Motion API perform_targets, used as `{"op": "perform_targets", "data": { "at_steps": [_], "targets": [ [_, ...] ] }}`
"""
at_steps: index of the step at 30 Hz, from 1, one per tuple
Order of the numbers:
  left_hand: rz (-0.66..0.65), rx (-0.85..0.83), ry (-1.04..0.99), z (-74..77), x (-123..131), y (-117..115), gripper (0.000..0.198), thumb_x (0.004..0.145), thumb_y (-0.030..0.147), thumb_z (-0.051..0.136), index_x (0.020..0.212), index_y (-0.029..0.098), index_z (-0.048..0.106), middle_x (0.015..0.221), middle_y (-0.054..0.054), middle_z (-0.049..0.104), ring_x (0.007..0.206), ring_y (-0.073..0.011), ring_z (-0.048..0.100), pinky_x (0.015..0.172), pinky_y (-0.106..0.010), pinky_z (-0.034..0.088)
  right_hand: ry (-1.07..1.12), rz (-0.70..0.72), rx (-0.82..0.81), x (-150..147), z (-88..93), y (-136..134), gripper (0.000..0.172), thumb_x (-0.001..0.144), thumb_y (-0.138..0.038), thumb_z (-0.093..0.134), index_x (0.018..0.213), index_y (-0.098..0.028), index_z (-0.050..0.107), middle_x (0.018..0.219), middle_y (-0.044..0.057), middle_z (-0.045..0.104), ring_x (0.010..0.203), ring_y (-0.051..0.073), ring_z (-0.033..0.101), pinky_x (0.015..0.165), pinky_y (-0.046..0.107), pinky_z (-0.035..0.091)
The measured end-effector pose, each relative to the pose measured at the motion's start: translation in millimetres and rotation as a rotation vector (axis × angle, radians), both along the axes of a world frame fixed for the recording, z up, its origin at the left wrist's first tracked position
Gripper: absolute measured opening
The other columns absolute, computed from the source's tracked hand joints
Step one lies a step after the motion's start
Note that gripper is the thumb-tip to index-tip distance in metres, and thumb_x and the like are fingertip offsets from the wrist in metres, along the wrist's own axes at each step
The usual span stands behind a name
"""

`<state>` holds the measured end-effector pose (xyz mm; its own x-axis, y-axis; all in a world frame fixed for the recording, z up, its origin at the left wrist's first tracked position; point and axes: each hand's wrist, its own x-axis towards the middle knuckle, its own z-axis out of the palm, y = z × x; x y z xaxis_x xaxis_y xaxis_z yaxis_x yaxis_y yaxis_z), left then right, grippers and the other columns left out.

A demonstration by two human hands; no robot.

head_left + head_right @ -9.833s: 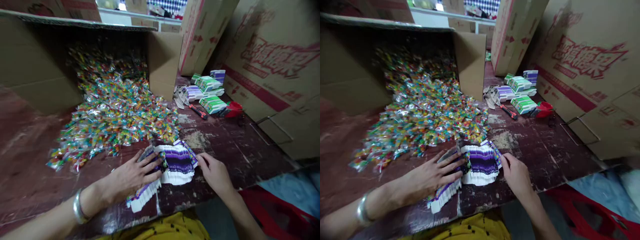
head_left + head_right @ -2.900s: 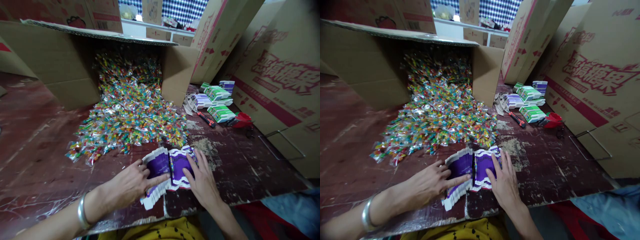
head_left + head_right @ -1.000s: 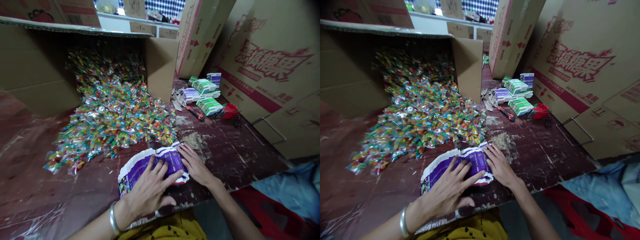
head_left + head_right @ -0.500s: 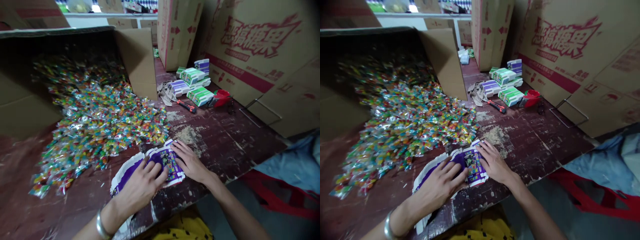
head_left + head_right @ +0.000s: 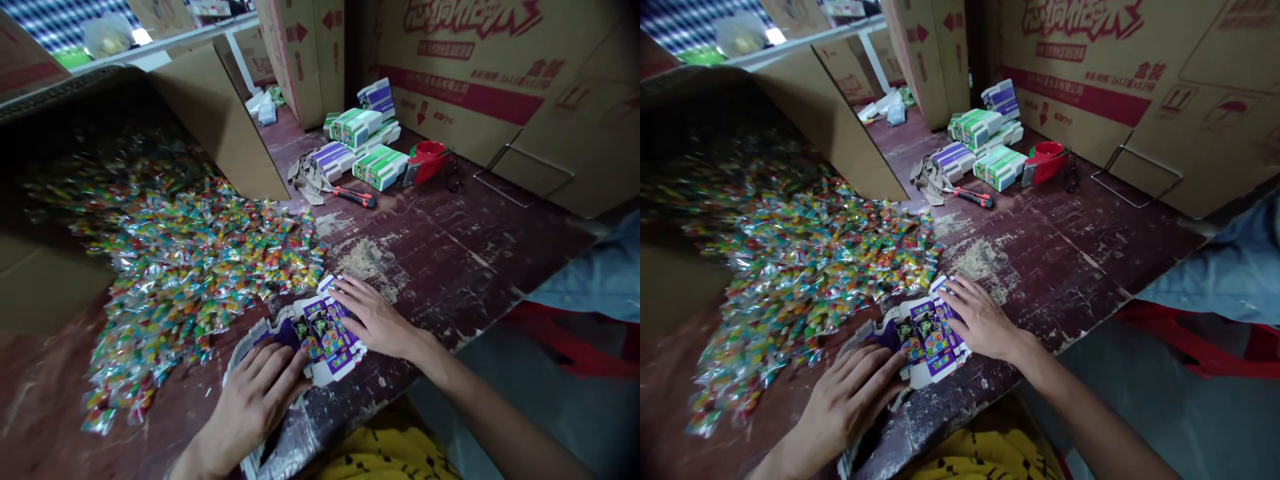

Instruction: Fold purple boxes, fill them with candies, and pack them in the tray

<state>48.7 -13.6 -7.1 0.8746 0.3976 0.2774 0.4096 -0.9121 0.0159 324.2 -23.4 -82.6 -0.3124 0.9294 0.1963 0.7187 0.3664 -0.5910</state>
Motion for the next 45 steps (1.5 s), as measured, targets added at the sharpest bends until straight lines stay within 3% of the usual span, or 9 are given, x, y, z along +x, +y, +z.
{"op": "perform_targets", "data": {
  "at_steps": [7, 16, 20, 30, 36, 38, 41, 43, 45],
  "targets": [
    [-0.007, -0.025, 0.008, -0.8, 8.5, -0.5, 0.03, 0.092, 0.025, 0.064, 0.12, 0.013, 0.065, 0.099, -0.011, 0.07, 0.093, -0.0231, 0.065, 0.086, -0.04, 0.056, 0.005, -0.011, 0.004, -0.7, 0.5, 0.3, 0.053, 0.096, -0.025, 0.052, 0.148, -0.021, 0.043, 0.155, 0.009, 0.04, 0.147, 0.028, 0.027, 0.118, 0.053, 0.032],
    [-0.073, -0.053, 0.098, -7.3, 15.3, 1.0, 0.024, 0.1, 0.025, 0.051, 0.117, 0.015, 0.064, 0.127, -0.006, 0.07, 0.125, -0.0263, 0.057, 0.109, -0.048, 0.041, 0.019, 0.051, 0.148, -8.6, 20.3, -16.6, 0.04, 0.096, -0.022, 0.052, 0.135, -0.024, 0.058, 0.138, 0.006, 0.06, 0.141, 0.029, 0.036, 0.117, 0.057, 0.032],
    [-0.095, -0.128, 0.155, -6.0, 18.2, 2.0, 0.026, 0.1, 0.022, 0.047, 0.122, 0.016, 0.061, 0.129, -0.008, 0.068, 0.128, -0.028, 0.054, 0.11, -0.051, 0.04, -0.068, 0.101, 0.13, -13.8, 21.8, -23.5, 0.043, 0.094, -0.03, 0.057, 0.136, -0.024, 0.057, 0.146, 0.007, 0.052, 0.143, 0.031, 0.033, 0.116, 0.057, 0.032],
    [-0.148, -0.15, 0.174, -0.6, 42.2, 2.5, 0.02, 0.097, 0.017, 0.048, 0.109, 0.015, 0.063, 0.107, -0.01, 0.065, 0.11, -0.0253, 0.058, 0.111, -0.051, 0.035, -0.265, 0.166, 0.126, -9.8, 42.6, -18.6, 0.042, 0.091, -0.024, 0.056, 0.133, -0.024, 0.059, 0.156, 0.01, 0.04, 0.148, 0.034, 0.022, 0.118, 0.06, 0.025],
    [-0.157, -0.151, 0.153, -2.7, 77.7, 11.9, 0.018, 0.097, 0.022, 0.05, 0.104, 0.017, 0.066, 0.102, -0.01, 0.063, 0.104, -0.0239, 0.058, 0.103, -0.041, 0.043, -0.159, 0.173, 0.087, -2.1, 26.5, -12.5, 0.058, 0.079, -0.008, 0.055, 0.135, -0.021, 0.057, 0.154, 0.01, 0.042, 0.147, 0.033, 0.025, 0.119, 0.059, 0.026],
    [-0.095, -0.149, 0.114, -0.3, 78.9, 8.4, 0.028, 0.098, 0.029, 0.05, 0.121, 0.016, 0.061, 0.12, -0.014, 0.062, 0.122, -0.0274, 0.052, 0.109, -0.045, 0.037, 0.004, 0.107, 0.049, 8.3, 16.8, -12.5, 0.055, 0.084, -0.008, 0.048, 0.136, -0.022, 0.056, 0.149, 0.009, 0.05, 0.144, 0.028, 0.036, 0.116, 0.054, 0.035],
    [0.015, -0.176, 0.064, 2.4, 62.4, -10.3, 0.062, 0.1, 0.05, 0.038, 0.15, 0.014, 0.033, 0.156, -0.017, 0.037, 0.148, -0.0307, 0.024, 0.118, -0.052, 0.021, 0.219, -0.185, 0.018, 25.9, 8.0, -16.8, 0.042, 0.097, -0.019, 0.039, 0.135, -0.027, 0.056, 0.144, 0.008, 0.055, 0.135, 0.026, 0.049, 0.113, 0.052, 0.041],
    [0.06, -0.211, 0.069, -1.9, 45.2, -26.7, 0.076, 0.098, 0.061, 0.028, 0.155, 0.012, 0.021, 0.164, -0.014, 0.024, 0.152, -0.0293, 0.013, 0.12, -0.052, 0.012, 0.231, -0.304, -0.008, 29.9, 5.7, -21.4, 0.042, 0.1, -0.029, 0.04, 0.141, -0.029, 0.049, 0.147, 0.007, 0.052, 0.136, 0.026, 0.048, 0.115, 0.053, 0.037],
    [0.094, -0.245, 0.088, -13.0, 30.6, -40.3, 0.085, 0.095, 0.068, 0.024, 0.156, 0.01, 0.016, 0.165, -0.014, 0.019, 0.152, -0.0287, 0.01, 0.121, -0.051, 0.005, 0.15, -0.264, -0.057, 23.9, 2.6, -24.5, 0.049, 0.101, -0.036, 0.042, 0.149, -0.029, 0.038, 0.154, 0.007, 0.043, 0.142, 0.027, 0.04, 0.117, 0.054, 0.033]
  ]
}}
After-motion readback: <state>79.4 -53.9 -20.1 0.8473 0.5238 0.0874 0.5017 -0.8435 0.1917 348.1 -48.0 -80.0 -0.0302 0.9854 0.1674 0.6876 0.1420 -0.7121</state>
